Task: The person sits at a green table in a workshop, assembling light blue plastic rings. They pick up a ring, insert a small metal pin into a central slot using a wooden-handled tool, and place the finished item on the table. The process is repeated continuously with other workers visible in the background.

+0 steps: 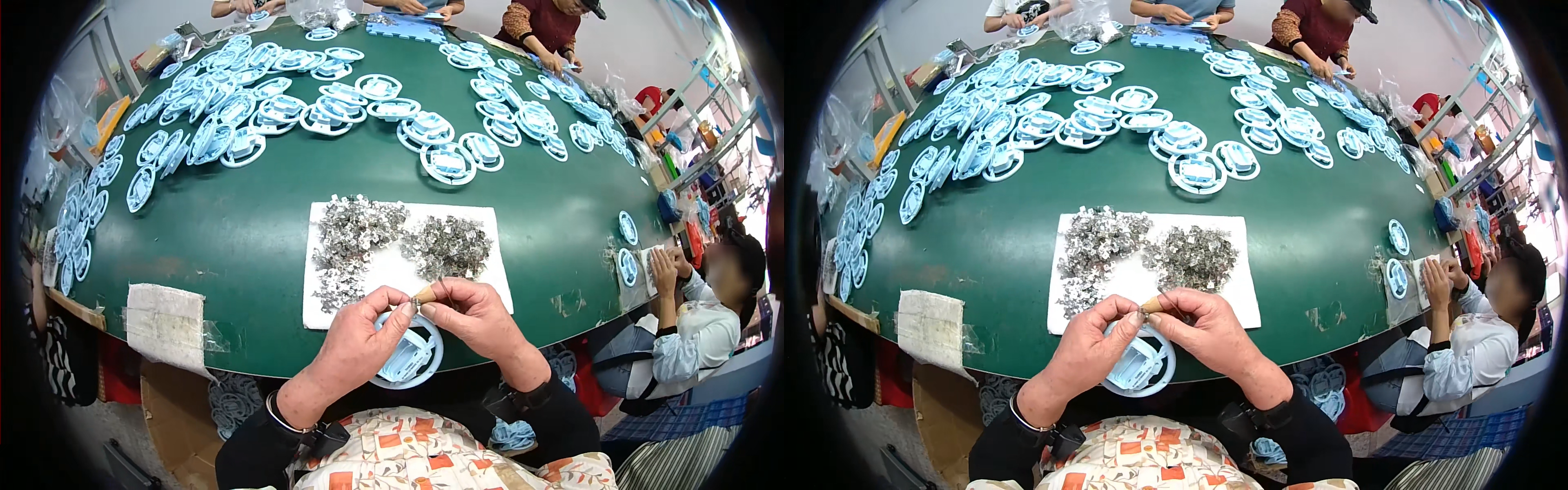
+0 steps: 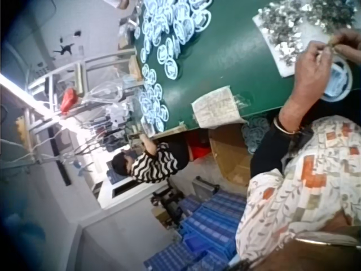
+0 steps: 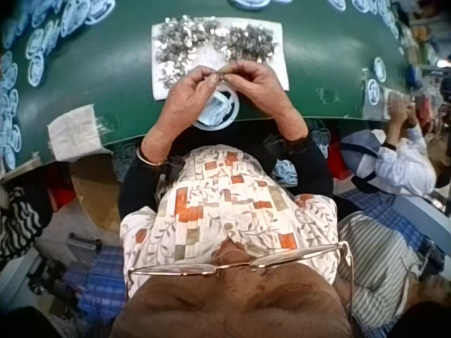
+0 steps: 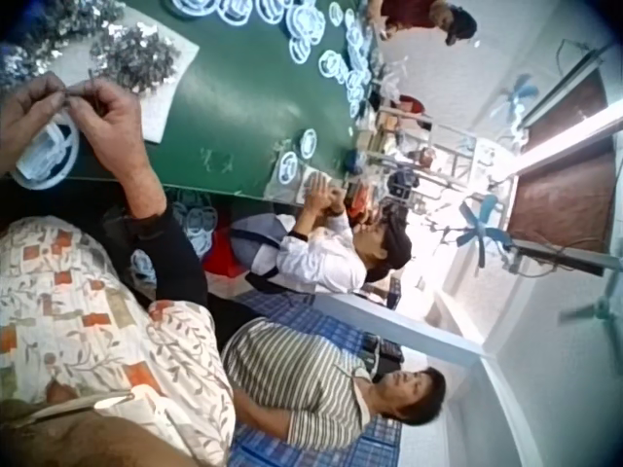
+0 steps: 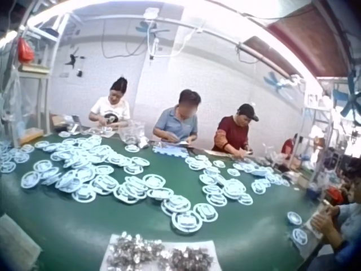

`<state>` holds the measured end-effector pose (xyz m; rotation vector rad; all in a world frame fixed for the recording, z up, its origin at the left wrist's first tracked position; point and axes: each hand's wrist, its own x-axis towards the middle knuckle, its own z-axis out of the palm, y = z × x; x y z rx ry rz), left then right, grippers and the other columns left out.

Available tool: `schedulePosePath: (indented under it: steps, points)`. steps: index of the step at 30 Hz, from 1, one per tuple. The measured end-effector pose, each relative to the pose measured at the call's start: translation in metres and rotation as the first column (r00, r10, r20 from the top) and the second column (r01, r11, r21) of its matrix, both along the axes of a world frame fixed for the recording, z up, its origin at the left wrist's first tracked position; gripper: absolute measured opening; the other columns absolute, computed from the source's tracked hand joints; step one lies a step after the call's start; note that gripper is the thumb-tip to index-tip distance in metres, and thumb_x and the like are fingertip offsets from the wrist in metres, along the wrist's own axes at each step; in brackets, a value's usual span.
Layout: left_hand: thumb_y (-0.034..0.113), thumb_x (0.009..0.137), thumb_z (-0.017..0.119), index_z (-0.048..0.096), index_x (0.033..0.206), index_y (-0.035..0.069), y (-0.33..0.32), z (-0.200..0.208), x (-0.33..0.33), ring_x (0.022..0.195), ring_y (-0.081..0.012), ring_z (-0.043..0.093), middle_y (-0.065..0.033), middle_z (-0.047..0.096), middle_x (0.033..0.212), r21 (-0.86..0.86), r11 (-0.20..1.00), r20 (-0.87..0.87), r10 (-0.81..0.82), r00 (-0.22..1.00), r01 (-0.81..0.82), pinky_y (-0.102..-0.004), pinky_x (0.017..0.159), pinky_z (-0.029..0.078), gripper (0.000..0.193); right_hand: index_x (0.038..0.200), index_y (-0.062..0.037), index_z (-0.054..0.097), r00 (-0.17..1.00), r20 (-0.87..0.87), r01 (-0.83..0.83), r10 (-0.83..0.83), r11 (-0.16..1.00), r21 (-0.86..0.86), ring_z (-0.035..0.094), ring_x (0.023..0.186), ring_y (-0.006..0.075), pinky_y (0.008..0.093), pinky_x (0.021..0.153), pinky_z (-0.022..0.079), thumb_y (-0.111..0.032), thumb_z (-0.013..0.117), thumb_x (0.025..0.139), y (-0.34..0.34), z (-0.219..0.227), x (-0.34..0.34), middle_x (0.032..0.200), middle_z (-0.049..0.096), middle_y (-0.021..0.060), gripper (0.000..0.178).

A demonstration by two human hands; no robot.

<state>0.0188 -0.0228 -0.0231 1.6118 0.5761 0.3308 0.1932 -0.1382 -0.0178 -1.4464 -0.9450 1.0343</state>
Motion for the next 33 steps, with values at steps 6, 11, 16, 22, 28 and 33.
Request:
schedulePosePath:
  steps: [6, 11, 16, 22, 28, 33]
  points:
    - [0.021, 0.096, 0.065, 0.066, 0.097, 0.006, 0.003, 0.028, 0.004, 0.06, -0.0317, 0.066, -0.0158, 0.066, 0.07, 0.367, 0.923, -0.068, -0.095, 0.993, 0.114, -0.0379, 0.055, 0.05, 0.015, 0.095, 0.0014, 0.07, 0.941, 0.312, -0.108, 0.129, 0.991, -0.085, 0.054, 0.067, 0.0044, 0.0244, 0.061, 0.047, -0.01, 0.07, 0.091, 0.005, 0.045, 0.011, 0.073, 0.065, 0.0004, 0.012]
    - [0.019, 0.094, 0.065, 0.068, 0.099, 0.005, 0.001, 0.031, 0.002, 0.065, -0.0337, 0.068, -0.0156, 0.069, 0.075, 0.462, 0.866, -0.012, -0.213, 0.977, 0.194, -0.0397, 0.059, 0.053, 0.015, 0.093, 0.0005, 0.07, 0.889, 0.353, -0.224, 0.292, 0.949, -0.22, 0.054, 0.068, 0.0049, 0.0263, 0.062, 0.047, -0.008, 0.07, 0.088, -0.001, 0.063, 0.019, 0.073, 0.066, 0.0006, 0.01]
    - [0.018, 0.097, 0.065, 0.069, 0.106, 0.005, 0.002, 0.024, 0.0, 0.06, -0.0198, 0.063, -0.0123, 0.068, 0.075, 0.44, 0.864, -0.029, -0.261, 0.965, 0.246, -0.0312, 0.058, 0.049, 0.016, 0.09, 0.0011, 0.068, 0.873, 0.356, -0.251, 0.334, 0.933, -0.259, 0.052, 0.066, 0.0051, 0.0266, 0.061, 0.046, -0.01, 0.069, 0.089, -0.008, 0.061, 0.021, 0.07, 0.061, -0.0001, 0.011]
    - [0.018, 0.104, 0.055, 0.066, 0.115, 0.005, 0.003, 0.009, -0.008, 0.072, -0.0045, 0.053, 0.0004, 0.065, 0.081, 0.102, 0.992, 0.031, -0.072, 0.997, 0.069, -0.0236, 0.066, 0.046, 0.021, 0.096, -0.0004, 0.066, 0.999, -0.02, -0.035, 0.033, 0.996, -0.087, 0.045, 0.067, 0.0002, 0.0191, 0.059, 0.038, -0.01, 0.067, 0.094, -0.03, 0.028, 0.006, 0.077, 0.056, -0.0074, 0.01]
    - [0.018, 0.108, 0.05, 0.061, 0.121, 0.002, -0.001, -0.006, -0.01, 0.085, -0.0037, 0.056, 0.0008, 0.065, 0.097, -0.089, 0.995, 0.069, -0.042, 0.997, 0.048, -0.0222, 0.074, 0.048, 0.024, 0.1, -0.0006, 0.065, 0.992, -0.107, 0.078, -0.072, 0.996, 0.048, 0.045, 0.07, 0.0, 0.0177, 0.061, 0.039, -0.01, 0.066, 0.097, -0.03, -0.002, -0.026, 0.082, 0.057, -0.0074, 0.01]
    - [0.017, 0.108, 0.048, 0.059, 0.122, 0.0, -0.001, -0.013, -0.01, 0.09, -0.0051, 0.058, -0.0013, 0.065, 0.102, -0.171, 0.985, 0.076, 0.003, 0.997, 0.01, -0.0237, 0.079, 0.05, 0.025, 0.1, 0.0, 0.062, 0.977, 0.21, 0.033, -0.036, 0.999, 0.018, 0.046, 0.072, 0.0014, 0.0185, 0.063, 0.039, -0.007, 0.065, 0.097, -0.032, 0.001, -0.025, 0.085, 0.057, -0.0063, 0.009]
